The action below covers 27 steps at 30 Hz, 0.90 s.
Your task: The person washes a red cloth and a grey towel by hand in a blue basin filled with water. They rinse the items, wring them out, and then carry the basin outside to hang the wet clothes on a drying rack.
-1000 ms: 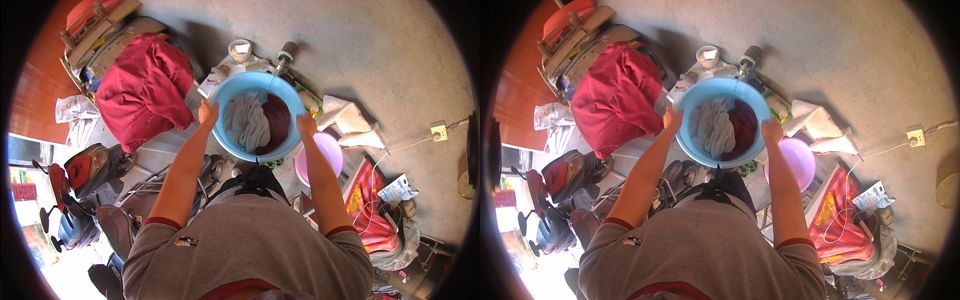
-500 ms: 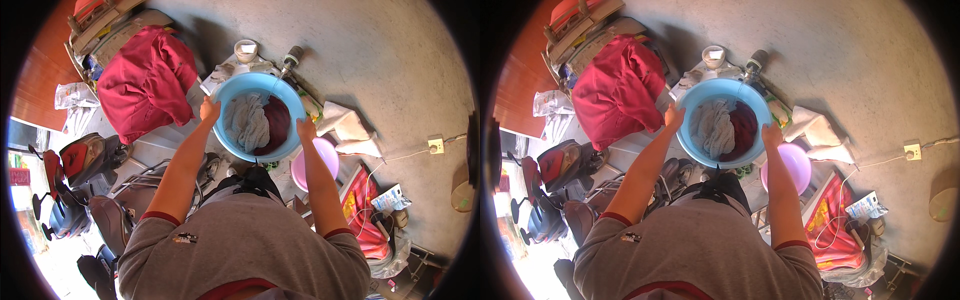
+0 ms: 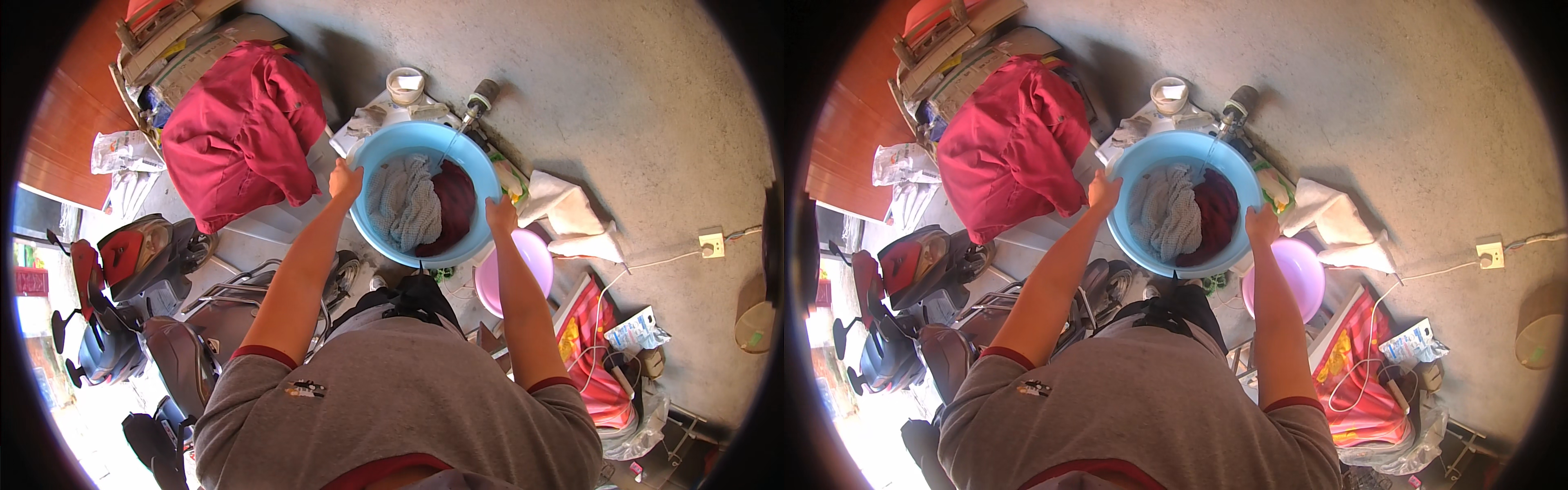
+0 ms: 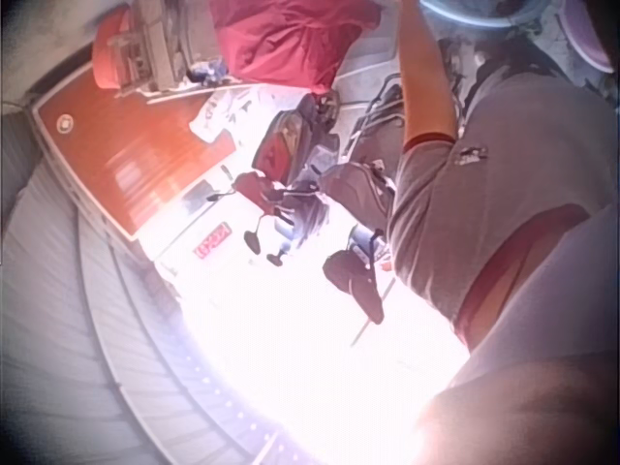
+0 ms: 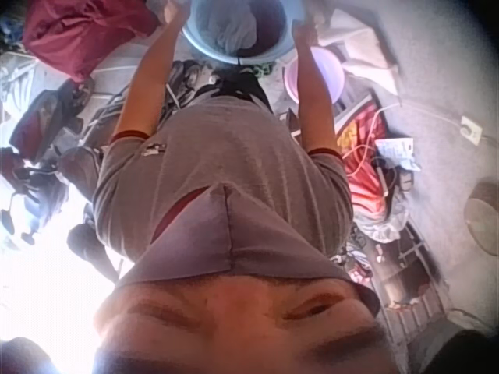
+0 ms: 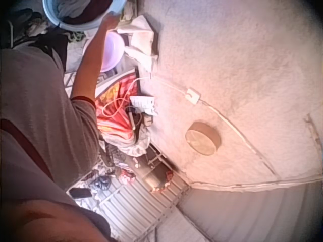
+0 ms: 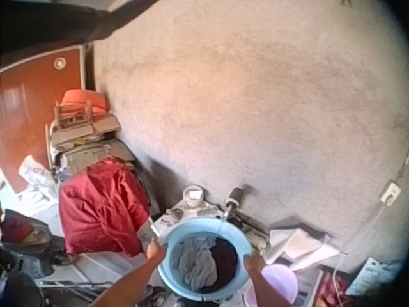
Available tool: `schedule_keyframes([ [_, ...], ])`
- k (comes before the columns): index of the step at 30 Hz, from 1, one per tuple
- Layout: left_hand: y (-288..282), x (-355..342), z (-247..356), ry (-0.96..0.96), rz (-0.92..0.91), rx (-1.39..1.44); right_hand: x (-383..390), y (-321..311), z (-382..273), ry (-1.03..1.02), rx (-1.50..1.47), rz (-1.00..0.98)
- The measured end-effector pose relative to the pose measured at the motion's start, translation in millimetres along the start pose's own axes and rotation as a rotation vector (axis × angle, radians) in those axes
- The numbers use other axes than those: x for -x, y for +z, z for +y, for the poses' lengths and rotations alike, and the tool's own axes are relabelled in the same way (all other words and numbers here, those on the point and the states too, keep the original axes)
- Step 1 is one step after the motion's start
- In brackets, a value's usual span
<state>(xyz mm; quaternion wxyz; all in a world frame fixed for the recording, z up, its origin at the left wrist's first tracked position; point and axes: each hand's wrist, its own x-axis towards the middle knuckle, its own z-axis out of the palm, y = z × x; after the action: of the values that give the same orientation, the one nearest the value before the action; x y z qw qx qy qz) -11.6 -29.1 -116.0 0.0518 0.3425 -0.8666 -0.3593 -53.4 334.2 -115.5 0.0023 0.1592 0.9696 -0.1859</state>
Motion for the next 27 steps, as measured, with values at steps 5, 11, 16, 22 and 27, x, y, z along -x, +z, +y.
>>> schedule_keyframes([
  [5, 2.0, -1.3, -3.8, 0.022, 0.01, 0.001, 1.6, -1.7, -1.3, 0.001, 0.004, 0.0],
  [11, 1.8, -1.8, -3.4, 0.007, -0.006, 0.013, 2.5, -1.8, -0.2, -0.008, -0.006, 0.005],
  [16, 3.0, -1.4, -2.7, 0.021, 0.001, 0.025, 0.5, -0.1, 1.8, -0.012, 0.0, 0.017],
  [22, 2.5, -1.6, -3.6, 0.021, 0.011, 0.007, 1.3, -0.1, 1.2, -0.02, -0.008, 0.018],
  [27, 2.7, -2.1, -3.8, 0.023, 0.007, 0.006, 1.6, -1.1, 0.5, -0.025, -0.005, 0.016],
])
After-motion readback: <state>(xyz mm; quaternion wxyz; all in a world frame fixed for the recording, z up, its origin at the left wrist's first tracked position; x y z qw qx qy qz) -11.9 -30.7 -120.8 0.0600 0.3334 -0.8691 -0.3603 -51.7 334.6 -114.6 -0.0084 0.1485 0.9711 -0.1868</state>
